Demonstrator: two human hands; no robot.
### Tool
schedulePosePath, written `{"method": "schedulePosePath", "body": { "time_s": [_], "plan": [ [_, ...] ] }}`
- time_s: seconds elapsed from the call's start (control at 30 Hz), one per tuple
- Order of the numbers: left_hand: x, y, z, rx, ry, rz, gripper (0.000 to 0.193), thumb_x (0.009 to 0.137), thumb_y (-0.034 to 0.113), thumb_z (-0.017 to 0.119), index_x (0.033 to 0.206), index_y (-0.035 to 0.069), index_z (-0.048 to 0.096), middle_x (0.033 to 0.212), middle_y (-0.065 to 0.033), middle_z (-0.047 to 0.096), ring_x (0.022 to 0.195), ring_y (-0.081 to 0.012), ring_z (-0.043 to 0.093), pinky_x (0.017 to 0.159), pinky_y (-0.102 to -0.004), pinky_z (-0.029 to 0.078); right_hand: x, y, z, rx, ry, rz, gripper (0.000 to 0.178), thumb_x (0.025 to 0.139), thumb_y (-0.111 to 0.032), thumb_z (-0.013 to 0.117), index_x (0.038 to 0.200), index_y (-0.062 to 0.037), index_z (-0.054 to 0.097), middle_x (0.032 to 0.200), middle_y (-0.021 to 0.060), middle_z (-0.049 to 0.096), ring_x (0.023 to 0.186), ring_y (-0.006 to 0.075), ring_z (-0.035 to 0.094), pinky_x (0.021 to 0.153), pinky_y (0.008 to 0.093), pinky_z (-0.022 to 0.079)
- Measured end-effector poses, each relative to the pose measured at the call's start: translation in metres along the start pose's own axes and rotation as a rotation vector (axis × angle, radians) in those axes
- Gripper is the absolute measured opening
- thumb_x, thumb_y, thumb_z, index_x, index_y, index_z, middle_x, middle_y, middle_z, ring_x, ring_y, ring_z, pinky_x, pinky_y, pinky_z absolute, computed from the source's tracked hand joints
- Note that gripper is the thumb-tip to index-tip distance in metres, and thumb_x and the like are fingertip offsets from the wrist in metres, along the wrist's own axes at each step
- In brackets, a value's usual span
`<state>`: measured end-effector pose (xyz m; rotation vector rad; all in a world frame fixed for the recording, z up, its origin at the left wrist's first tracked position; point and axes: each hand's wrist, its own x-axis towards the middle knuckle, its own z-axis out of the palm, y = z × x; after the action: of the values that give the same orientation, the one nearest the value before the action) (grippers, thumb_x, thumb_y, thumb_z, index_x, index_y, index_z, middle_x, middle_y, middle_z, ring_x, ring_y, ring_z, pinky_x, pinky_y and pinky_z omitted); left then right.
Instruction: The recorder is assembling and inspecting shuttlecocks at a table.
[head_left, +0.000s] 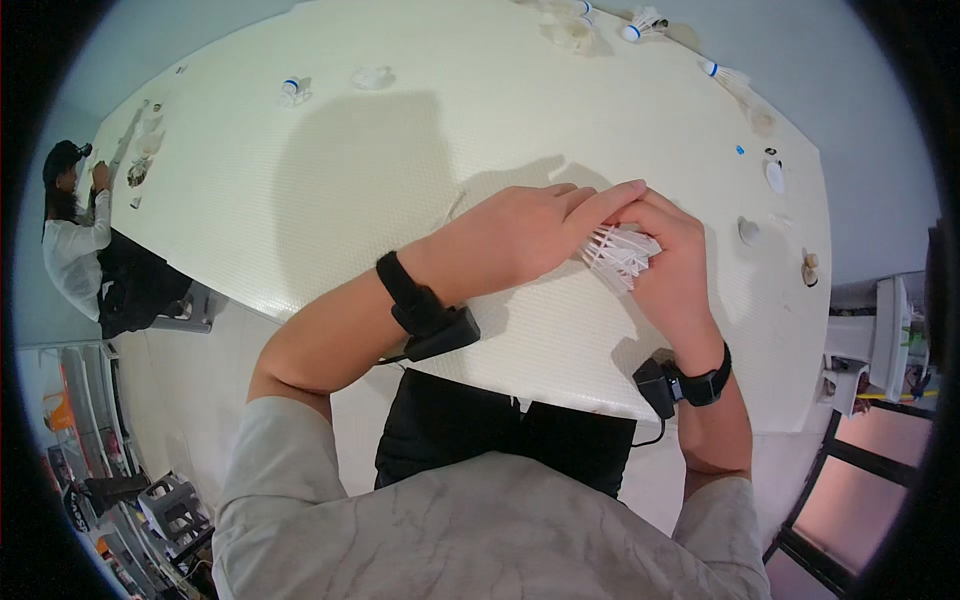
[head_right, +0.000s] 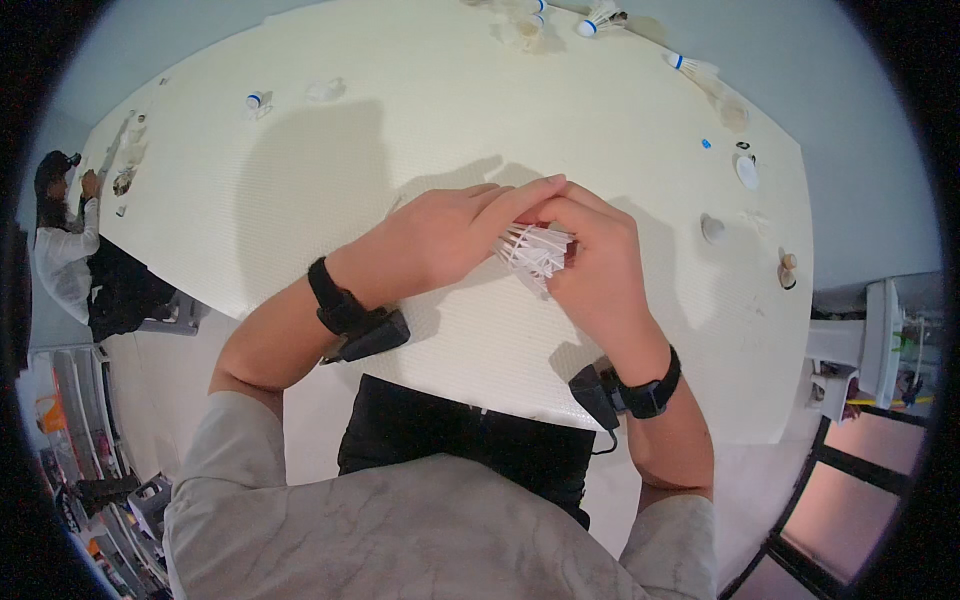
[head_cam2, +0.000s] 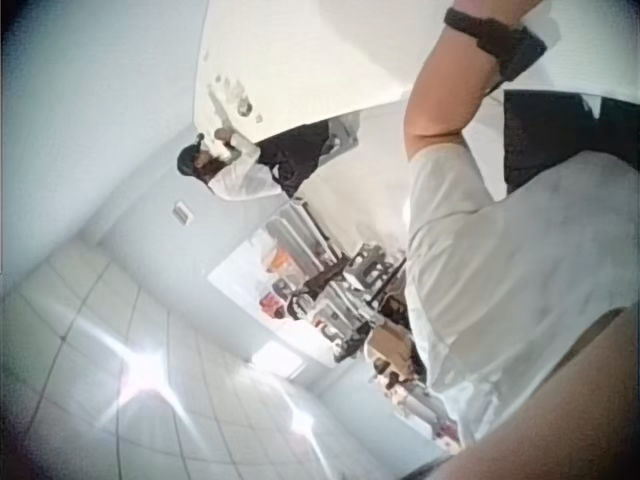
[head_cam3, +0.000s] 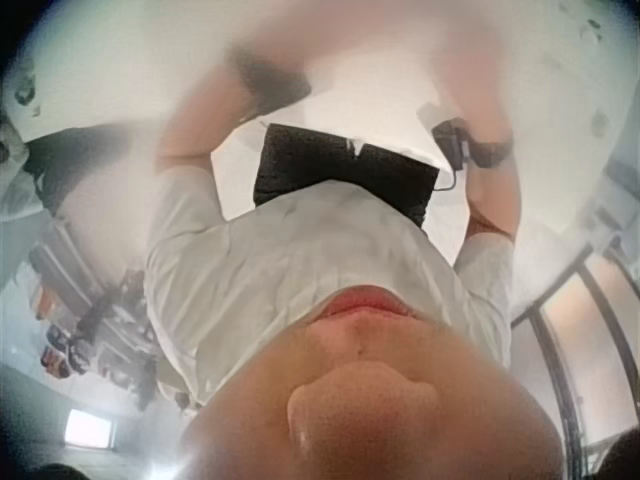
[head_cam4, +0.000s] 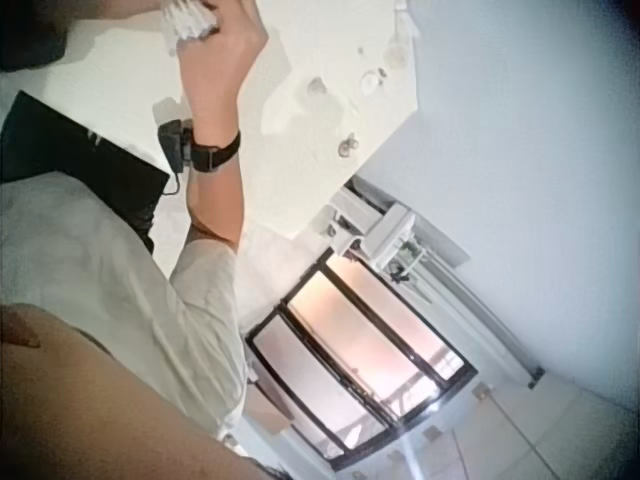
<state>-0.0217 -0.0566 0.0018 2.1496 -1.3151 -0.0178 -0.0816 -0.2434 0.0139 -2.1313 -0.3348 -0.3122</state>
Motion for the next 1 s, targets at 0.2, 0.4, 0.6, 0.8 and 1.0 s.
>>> {"method": "schedulePosePath", "body": {
  "time_s": [0.2, 0.4, 0.6, 0.8, 1.0],
  "plan": [
    [0.001, -0.001, 0.003, -0.092, -0.016, 0.013, 0.056, 0.097, 0.013, 0.044, 0.152, 0.015, 0.033, 0.117, -0.0233, 0.063, 0.104, -0.0390, 0.064, 0.088, -0.0400, 0.052, -0.002, 0.009, 0.003, 0.028, -0.008, 0.004, 0.026, 0.069, 0.015, 0.068, 0.093, 0.0050, 0.065, 0.088, 0.0130, 0.066, 0.078, 0.0232, 0.067, 0.069, 0.0288, 0.052],
    [-0.001, -0.007, 0.007, -0.096, -0.062, -0.015, 0.055, 0.097, 0.012, 0.043, 0.152, 0.014, 0.032, 0.120, -0.0244, 0.062, 0.107, -0.0399, 0.063, 0.091, -0.0391, 0.051, 0.000, 0.006, 0.006, 0.055, -0.045, 0.023, 0.023, 0.071, 0.010, 0.070, 0.093, 0.0047, 0.065, 0.089, 0.0135, 0.067, 0.078, 0.0234, 0.067, 0.070, 0.0297, 0.052],
    [-0.003, -0.004, 0.005, -0.089, -0.048, -0.029, 0.058, 0.095, 0.009, 0.047, 0.151, 0.014, 0.034, 0.119, -0.0224, 0.063, 0.105, -0.0387, 0.063, 0.091, -0.0401, 0.051, -0.002, 0.010, 0.009, 0.037, -0.019, -0.010, 0.027, 0.069, 0.009, 0.071, 0.095, 0.0022, 0.067, 0.090, 0.0121, 0.068, 0.078, 0.0205, 0.066, 0.069, 0.0282, 0.051],
    [-0.015, -0.046, -0.034, 0.332, 0.383, -0.129, 0.032, 0.084, 0.010, 0.067, 0.115, 0.004, 0.060, 0.104, -0.0190, 0.066, 0.091, -0.0375, 0.063, 0.081, -0.0418, 0.051, 0.017, 0.002, -0.008, 0.723, 0.143, 0.288, 0.030, 0.096, -0.022, 0.061, 0.119, -0.0031, 0.063, 0.108, 0.0092, 0.067, 0.088, 0.0150, 0.062, 0.065, 0.0258, 0.047],
    [-0.050, -0.055, -0.088, 0.064, 0.171, -0.595, 0.029, 0.088, 0.019, 0.072, 0.096, -0.005, 0.060, 0.077, -0.0123, 0.068, 0.071, -0.0202, 0.063, 0.068, -0.0361, 0.051, 0.017, 0.023, -0.009, 0.713, 0.148, 0.386, 0.036, 0.101, -0.032, 0.055, 0.123, -0.0036, 0.060, 0.109, 0.0094, 0.065, 0.083, 0.0132, 0.060, 0.062, 0.0251, 0.045]
  ]
}}
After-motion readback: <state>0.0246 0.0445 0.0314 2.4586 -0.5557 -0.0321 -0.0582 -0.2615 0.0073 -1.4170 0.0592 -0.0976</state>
